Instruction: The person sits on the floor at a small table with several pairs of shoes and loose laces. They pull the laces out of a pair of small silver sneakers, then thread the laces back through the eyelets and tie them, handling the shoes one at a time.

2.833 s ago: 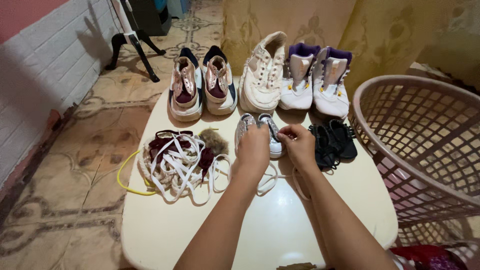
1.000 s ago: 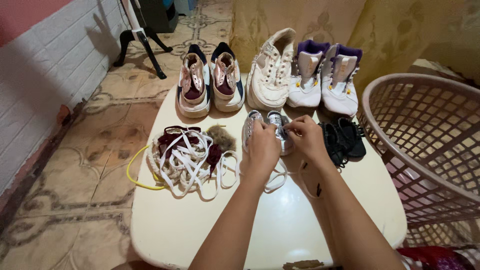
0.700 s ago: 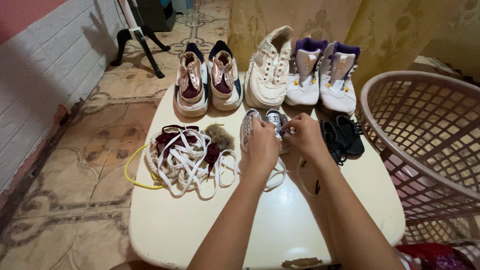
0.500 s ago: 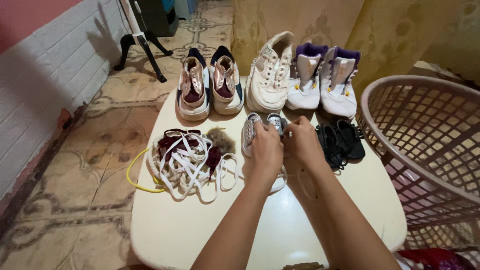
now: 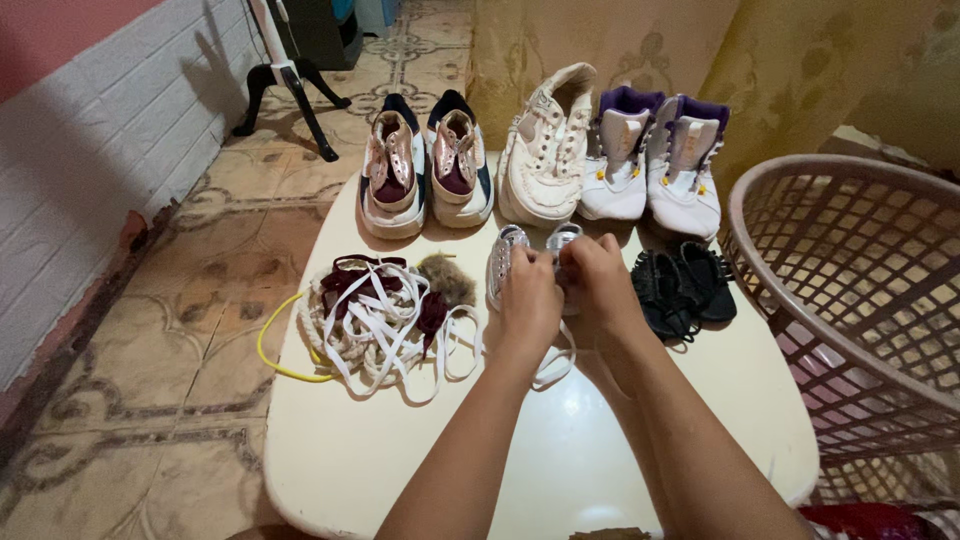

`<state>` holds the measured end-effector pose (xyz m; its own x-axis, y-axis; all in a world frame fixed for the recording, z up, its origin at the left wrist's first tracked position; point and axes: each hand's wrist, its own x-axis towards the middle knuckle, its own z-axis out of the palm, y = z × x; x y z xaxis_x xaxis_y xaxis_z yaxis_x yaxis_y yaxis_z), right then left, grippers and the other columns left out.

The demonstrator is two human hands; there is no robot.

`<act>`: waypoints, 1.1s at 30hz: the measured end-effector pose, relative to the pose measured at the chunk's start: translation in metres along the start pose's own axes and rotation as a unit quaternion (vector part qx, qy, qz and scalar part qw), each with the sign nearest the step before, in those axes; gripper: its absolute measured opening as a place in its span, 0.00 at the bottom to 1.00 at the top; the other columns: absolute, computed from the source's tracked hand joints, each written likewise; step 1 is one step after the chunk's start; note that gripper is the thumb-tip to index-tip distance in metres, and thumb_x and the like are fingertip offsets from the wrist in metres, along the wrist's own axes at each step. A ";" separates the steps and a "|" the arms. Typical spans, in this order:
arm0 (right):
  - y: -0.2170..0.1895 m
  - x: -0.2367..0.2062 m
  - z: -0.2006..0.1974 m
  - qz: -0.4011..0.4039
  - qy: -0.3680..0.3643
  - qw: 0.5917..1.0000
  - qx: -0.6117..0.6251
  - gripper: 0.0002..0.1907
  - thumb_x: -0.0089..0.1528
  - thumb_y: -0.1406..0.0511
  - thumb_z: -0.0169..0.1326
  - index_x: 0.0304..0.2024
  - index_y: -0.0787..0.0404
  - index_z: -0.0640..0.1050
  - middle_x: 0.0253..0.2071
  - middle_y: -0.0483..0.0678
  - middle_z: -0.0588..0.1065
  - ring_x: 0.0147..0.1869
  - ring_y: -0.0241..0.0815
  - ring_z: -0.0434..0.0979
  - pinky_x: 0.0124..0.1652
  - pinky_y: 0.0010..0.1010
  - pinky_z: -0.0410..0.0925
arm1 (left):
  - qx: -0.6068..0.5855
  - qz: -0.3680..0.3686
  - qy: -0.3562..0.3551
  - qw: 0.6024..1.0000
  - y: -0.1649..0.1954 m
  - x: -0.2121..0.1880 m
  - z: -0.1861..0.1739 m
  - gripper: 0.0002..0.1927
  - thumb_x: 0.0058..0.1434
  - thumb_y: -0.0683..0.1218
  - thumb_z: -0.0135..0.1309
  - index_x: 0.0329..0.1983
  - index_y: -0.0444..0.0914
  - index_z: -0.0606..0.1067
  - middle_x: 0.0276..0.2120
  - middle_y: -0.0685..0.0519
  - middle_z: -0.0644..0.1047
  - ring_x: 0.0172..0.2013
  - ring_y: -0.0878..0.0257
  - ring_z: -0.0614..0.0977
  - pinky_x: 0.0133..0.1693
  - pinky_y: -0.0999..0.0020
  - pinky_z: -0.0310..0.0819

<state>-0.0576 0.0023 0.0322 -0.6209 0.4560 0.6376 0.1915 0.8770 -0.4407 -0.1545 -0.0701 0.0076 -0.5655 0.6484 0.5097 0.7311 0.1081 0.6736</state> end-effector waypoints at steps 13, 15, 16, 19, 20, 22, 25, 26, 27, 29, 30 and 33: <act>0.050 -0.002 0.013 -0.018 -0.024 0.996 -0.079 0.12 0.48 0.68 0.67 0.35 0.58 0.84 0.33 0.51 0.74 0.42 0.54 0.73 0.41 0.42 0.69 | -0.068 -0.025 -0.014 0.997 0.014 -0.003 -0.018 0.15 0.56 0.37 0.55 0.46 0.37 0.82 0.49 0.41 0.76 0.47 0.46 0.80 0.52 0.55 0.73; 0.044 -0.004 0.013 -0.007 -0.025 0.996 -0.086 0.12 0.49 0.69 0.66 0.36 0.59 0.83 0.35 0.52 0.73 0.43 0.55 0.72 0.41 0.43 0.69 | -0.085 -0.025 -0.027 0.996 0.019 -0.005 -0.025 0.15 0.58 0.37 0.53 0.48 0.37 0.82 0.50 0.43 0.77 0.48 0.47 0.80 0.53 0.57 0.73; 0.040 -0.005 0.013 -0.001 -0.020 0.996 -0.088 0.12 0.49 0.70 0.64 0.36 0.60 0.82 0.37 0.52 0.73 0.45 0.55 0.71 0.42 0.43 0.69 | -0.093 -0.035 -0.042 0.994 0.022 -0.007 -0.029 0.16 0.58 0.37 0.53 0.50 0.37 0.80 0.50 0.43 0.76 0.49 0.47 0.80 0.53 0.57 0.73; 0.029 -0.008 0.013 0.009 -0.015 0.995 -0.100 0.11 0.51 0.71 0.62 0.37 0.61 0.79 0.41 0.51 0.73 0.49 0.56 0.71 0.43 0.43 0.69 | -0.102 -0.047 -0.088 0.990 0.027 -0.013 -0.041 0.22 0.59 0.37 0.51 0.57 0.38 0.75 0.52 0.42 0.75 0.52 0.46 0.78 0.53 0.57 0.71; 0.025 -0.008 0.013 0.009 -0.015 0.994 -0.106 0.11 0.52 0.71 0.62 0.38 0.61 0.79 0.43 0.51 0.73 0.50 0.56 0.71 0.44 0.44 0.69 | -0.096 -0.037 -0.103 0.989 0.028 -0.012 -0.044 0.24 0.59 0.37 0.52 0.60 0.38 0.74 0.52 0.42 0.75 0.52 0.46 0.77 0.54 0.57 0.71; 0.021 -0.006 0.010 -0.004 -0.015 0.992 -0.127 0.15 0.48 0.71 0.63 0.38 0.63 0.77 0.43 0.53 0.72 0.49 0.58 0.71 0.44 0.45 0.69 | -0.101 -0.011 -0.115 0.988 0.030 -0.012 -0.049 0.27 0.57 0.36 0.52 0.62 0.37 0.71 0.53 0.41 0.74 0.53 0.45 0.77 0.54 0.58 0.71; 0.015 -0.007 0.005 -0.003 -0.016 0.990 -0.143 0.18 0.46 0.72 0.63 0.39 0.63 0.76 0.44 0.53 0.72 0.49 0.59 0.71 0.45 0.46 0.69 | -0.125 0.012 -0.129 0.984 0.031 -0.009 -0.055 0.32 0.51 0.35 0.54 0.63 0.35 0.68 0.55 0.41 0.73 0.54 0.44 0.76 0.54 0.58 0.70; 0.015 -0.008 0.004 0.000 -0.017 0.989 -0.147 0.19 0.46 0.72 0.63 0.40 0.63 0.76 0.44 0.53 0.72 0.49 0.58 0.71 0.45 0.46 0.69 | -0.130 0.004 -0.146 0.981 0.031 -0.009 -0.056 0.36 0.48 0.34 0.56 0.64 0.35 0.66 0.54 0.41 0.72 0.54 0.43 0.74 0.53 0.58 0.70; 0.015 -0.007 0.003 0.017 -0.023 0.988 -0.155 0.18 0.46 0.72 0.63 0.39 0.63 0.75 0.43 0.53 0.72 0.49 0.58 0.71 0.44 0.46 0.69 | -0.134 -0.005 -0.163 0.978 0.031 -0.009 -0.057 0.40 0.44 0.34 0.58 0.64 0.34 0.64 0.54 0.40 0.71 0.54 0.42 0.73 0.53 0.58 0.70; 0.017 -0.006 0.004 0.050 -0.035 0.984 -0.167 0.16 0.46 0.72 0.63 0.36 0.63 0.75 0.42 0.53 0.71 0.49 0.58 0.72 0.44 0.46 0.69 | -0.111 -0.011 -0.166 0.980 0.030 -0.013 -0.056 0.32 0.47 0.35 0.57 0.59 0.35 0.69 0.52 0.42 0.74 0.54 0.44 0.76 0.53 0.57 0.71; 0.019 -0.005 0.005 0.043 -0.030 0.985 -0.162 0.16 0.45 0.72 0.63 0.35 0.63 0.75 0.41 0.53 0.71 0.48 0.58 0.72 0.43 0.47 0.69 | -0.099 -0.014 -0.168 0.981 0.029 -0.016 -0.055 0.29 0.48 0.36 0.57 0.57 0.35 0.71 0.51 0.43 0.75 0.54 0.45 0.77 0.54 0.57 0.71; 0.030 -0.005 0.007 0.038 -0.009 0.990 -0.136 0.14 0.46 0.73 0.61 0.34 0.62 0.75 0.39 0.54 0.71 0.44 0.59 0.74 0.40 0.47 0.69 | -0.083 -0.002 -0.171 0.982 0.024 -0.014 -0.050 0.27 0.47 0.36 0.57 0.54 0.36 0.73 0.50 0.42 0.76 0.53 0.45 0.78 0.52 0.56 0.73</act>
<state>-0.0544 0.0253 0.0118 -0.6097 0.5221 0.5964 0.4345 0.8495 -0.2993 -0.1481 -0.1146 0.0431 -0.3867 0.8665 0.3156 0.6402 0.0059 0.7682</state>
